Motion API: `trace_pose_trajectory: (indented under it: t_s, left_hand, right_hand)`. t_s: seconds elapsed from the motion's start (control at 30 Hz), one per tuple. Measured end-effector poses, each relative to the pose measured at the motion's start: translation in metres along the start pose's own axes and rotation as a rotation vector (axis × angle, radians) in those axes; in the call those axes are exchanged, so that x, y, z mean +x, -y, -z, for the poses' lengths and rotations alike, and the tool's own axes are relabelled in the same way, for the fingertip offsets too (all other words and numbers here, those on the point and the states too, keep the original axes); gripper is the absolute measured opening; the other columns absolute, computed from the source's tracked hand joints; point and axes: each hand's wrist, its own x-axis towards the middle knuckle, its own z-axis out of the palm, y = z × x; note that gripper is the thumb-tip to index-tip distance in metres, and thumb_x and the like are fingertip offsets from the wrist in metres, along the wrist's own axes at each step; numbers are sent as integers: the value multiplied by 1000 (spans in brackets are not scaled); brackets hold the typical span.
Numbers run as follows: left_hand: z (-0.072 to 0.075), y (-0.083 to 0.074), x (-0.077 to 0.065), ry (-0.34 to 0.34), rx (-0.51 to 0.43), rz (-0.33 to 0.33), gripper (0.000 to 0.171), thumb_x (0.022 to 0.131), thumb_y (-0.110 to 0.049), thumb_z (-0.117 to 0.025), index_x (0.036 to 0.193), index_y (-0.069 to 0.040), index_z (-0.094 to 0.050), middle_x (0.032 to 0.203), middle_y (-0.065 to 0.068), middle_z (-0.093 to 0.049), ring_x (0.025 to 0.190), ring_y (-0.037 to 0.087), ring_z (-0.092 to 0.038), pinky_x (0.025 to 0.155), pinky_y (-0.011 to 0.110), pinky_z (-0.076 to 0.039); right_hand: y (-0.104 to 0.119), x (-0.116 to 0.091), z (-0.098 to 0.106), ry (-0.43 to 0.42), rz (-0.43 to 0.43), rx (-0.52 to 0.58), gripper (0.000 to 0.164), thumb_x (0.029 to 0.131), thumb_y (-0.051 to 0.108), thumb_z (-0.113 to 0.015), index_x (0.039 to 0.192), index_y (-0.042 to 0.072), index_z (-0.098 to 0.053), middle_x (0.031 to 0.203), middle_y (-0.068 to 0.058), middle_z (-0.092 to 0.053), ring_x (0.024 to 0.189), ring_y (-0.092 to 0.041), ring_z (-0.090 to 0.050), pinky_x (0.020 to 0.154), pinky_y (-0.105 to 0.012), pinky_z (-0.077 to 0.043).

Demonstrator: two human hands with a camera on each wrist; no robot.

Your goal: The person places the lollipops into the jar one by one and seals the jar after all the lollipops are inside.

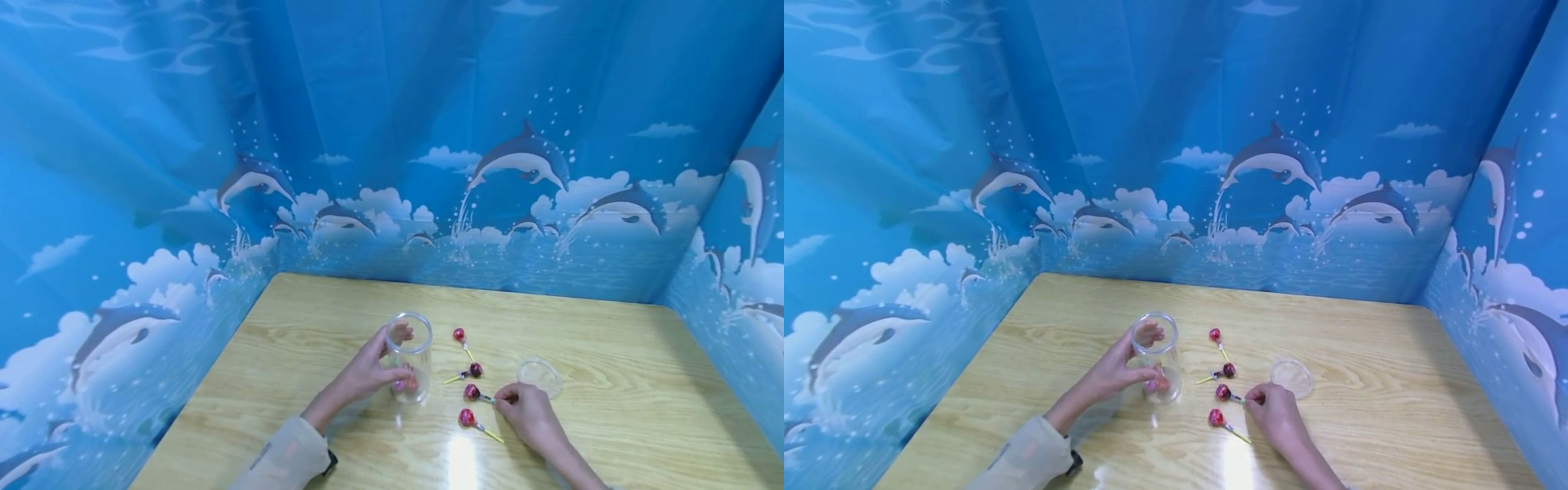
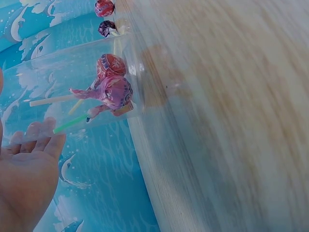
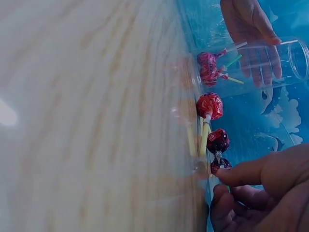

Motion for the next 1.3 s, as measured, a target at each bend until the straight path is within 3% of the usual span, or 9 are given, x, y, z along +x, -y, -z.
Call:
trace_pose_trajectory:
  t_s: [0.2, 0.3, 0.47, 0.73, 1.0, 1.3]
  left_hand:
    - [0, 1, 0, 0, -4, -14, 84, 84, -12, -85, 154, -6, -39, 150, 21, -52, 140, 33, -48, 120, 54, -33]
    - [0, 1, 0, 0, -5, -11, 83, 84, -11, -85, 154, -6, -39, 150, 22, -52, 140, 33, -48, 120, 54, -33]
    - [0, 0, 0, 7, 1, -5, 83, 85, -11, -84, 154, -7, -38, 151, 23, -51, 141, 32, -48, 121, 54, -32]
    - [1, -2, 0, 4, -5, 10, 81, 85, -11, -84, 153, -5, -39, 150, 22, -51, 141, 33, -48, 121, 55, -32]
    - [1, -3, -1, 0, -6, 14, 81, 85, -9, -84, 153, -5, -40, 150, 23, -52, 141, 33, -48, 121, 55, -32]
    - [1, -4, 0, 10, 2, 18, 82, 85, -12, -84, 153, -8, -40, 151, 22, -50, 141, 32, -47, 120, 55, -32]
  right_hand:
    - [3, 1, 8, 41, -165, 279, 7, 94, 3, -72, 97, -3, -73, 68, -6, -63, 57, -16, -58, 46, -22, -46]
    - [6, 2, 15, 56, -215, 411, 14, 97, 5, -70, 104, -6, -72, 73, -10, -66, 61, -19, -62, 51, -24, -52]
    - [14, 1, 30, 76, -236, 594, 22, 98, 7, -69, 111, -11, -69, 82, -15, -69, 68, -19, -65, 65, -27, -60]
    - [30, -3, 54, 80, -213, 839, 22, 99, 6, -69, 111, -12, -67, 87, -9, -68, 72, -13, -63, 68, -23, -59]
    - [43, -4, 73, 92, -94, 947, 15, 99, 6, -68, 107, -7, -70, 86, -5, -70, 73, -11, -64, 67, -22, -59]
    - [63, 4, 82, 96, -17, 954, 17, 100, 9, -70, 108, -6, -71, 85, -5, -69, 72, -10, -63, 66, -21, -58]
